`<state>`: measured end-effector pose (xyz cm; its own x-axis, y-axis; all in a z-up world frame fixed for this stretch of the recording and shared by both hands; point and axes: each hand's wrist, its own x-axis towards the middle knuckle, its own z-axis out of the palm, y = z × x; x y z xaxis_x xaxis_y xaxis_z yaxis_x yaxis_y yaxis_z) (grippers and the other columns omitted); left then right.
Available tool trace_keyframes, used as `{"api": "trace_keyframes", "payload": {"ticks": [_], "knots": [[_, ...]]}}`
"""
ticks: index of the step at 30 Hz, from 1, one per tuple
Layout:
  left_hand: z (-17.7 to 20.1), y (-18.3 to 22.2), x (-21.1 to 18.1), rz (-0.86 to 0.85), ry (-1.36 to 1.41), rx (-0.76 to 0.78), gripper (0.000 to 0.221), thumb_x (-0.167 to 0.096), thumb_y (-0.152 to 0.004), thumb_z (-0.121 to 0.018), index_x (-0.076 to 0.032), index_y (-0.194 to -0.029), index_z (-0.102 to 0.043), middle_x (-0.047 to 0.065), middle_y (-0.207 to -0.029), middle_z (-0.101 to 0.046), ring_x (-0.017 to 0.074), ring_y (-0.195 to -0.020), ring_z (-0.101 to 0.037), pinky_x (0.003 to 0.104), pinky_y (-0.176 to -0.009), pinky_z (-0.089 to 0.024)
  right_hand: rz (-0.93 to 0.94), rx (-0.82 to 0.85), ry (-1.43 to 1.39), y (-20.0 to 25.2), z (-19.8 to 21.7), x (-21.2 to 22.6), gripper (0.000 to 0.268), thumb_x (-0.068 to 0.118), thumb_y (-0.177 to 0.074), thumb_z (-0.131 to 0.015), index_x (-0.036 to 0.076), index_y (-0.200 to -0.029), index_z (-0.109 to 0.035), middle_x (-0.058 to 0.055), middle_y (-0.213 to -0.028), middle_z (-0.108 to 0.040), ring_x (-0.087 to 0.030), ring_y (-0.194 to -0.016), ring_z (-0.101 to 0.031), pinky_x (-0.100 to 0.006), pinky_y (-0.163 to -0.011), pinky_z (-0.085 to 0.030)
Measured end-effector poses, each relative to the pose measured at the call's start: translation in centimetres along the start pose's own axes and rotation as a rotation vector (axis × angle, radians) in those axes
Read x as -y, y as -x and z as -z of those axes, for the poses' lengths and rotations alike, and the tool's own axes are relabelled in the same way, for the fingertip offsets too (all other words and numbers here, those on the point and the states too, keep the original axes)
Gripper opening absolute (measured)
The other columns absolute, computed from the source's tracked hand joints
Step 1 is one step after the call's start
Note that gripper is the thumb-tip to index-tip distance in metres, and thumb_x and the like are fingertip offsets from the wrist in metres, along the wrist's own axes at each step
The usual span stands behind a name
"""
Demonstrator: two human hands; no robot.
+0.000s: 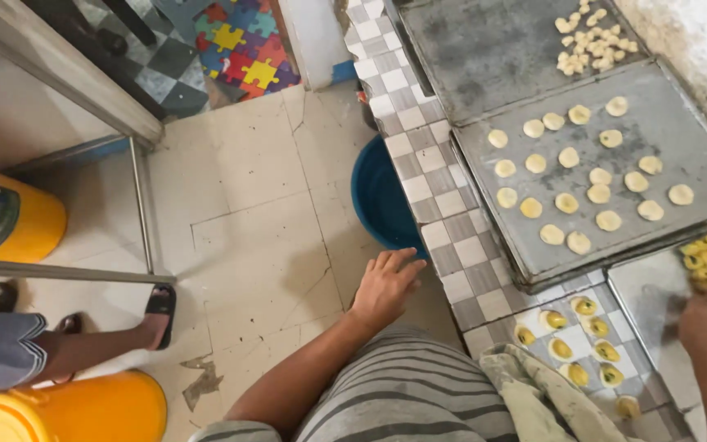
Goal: Assembling cookies by placing small yellow dough portions onto white dough bases on a baking tray.
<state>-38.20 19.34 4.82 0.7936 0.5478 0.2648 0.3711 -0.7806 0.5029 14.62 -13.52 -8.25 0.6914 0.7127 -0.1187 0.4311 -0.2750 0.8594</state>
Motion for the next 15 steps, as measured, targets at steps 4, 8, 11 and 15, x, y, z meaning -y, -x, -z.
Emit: {"api": "trace_keyframes", "payload": {"ticks": [4, 8, 11, 15], "knots": [[0.5, -0.6, 1.0, 0.006, 0.013, 0.000, 0.034, -0.014, -0.082, -0.063, -0.010, -0.115, -0.059, 0.014, -0.125, -0.051, 0.0359, -0.104, -0.049, 0.049, -0.071, -0.043, -0.037, -0.480, -0.093, 0.4, -5.1, 1.1, 0.020, 0.031, -0.083, -0.047, 0.019, -0.093, -0.060, -0.010, -0.108, -0.056, -0.026, -0.100, -0.049, -0.036, -0.093, -0.036], [0.8, -1.2, 1.5, -0.013, 0.020, -0.005, 0.033, -0.014, -0.082, -0.064, -0.009, -0.114, -0.059, 0.014, -0.124, -0.052, 0.0357, -0.104, -0.049, 0.049, -0.072, -0.044, -0.029, -0.415, -0.134, 1.9, -5.5, 1.1, 0.013, 0.031, -0.085, -0.047, 0.024, -0.092, -0.056, 0.000, -0.112, -0.058, -0.022, -0.103, -0.053, -0.032, -0.094, -0.041], [1.3, -2.3, 1.7, -0.014, 0.029, 0.038, 0.032, -0.015, -0.083, -0.062, -0.008, -0.114, -0.059, 0.016, -0.125, -0.051, 0.0367, -0.106, -0.049, 0.051, -0.073, -0.044, -0.074, -0.263, -0.208, 1.9, -6.9, 1.6, 0.022, 0.032, -0.091, -0.043, 0.028, -0.108, -0.057, -0.003, -0.114, -0.061, -0.025, -0.105, -0.057, -0.033, -0.094, -0.044], [1.3, -3.3, 2.4, -0.020, 0.060, 0.058, 0.032, -0.015, -0.083, -0.063, -0.008, -0.115, -0.059, 0.016, -0.126, -0.051, 0.0376, -0.109, -0.048, 0.052, -0.074, -0.044, -0.071, -0.452, -0.145, 0.8, -11.6, 2.2, 0.007, 0.022, -0.080, -0.059, 0.022, -0.087, -0.059, 0.000, -0.097, -0.058, -0.017, -0.097, -0.058, -0.026, -0.091, -0.046]]}}
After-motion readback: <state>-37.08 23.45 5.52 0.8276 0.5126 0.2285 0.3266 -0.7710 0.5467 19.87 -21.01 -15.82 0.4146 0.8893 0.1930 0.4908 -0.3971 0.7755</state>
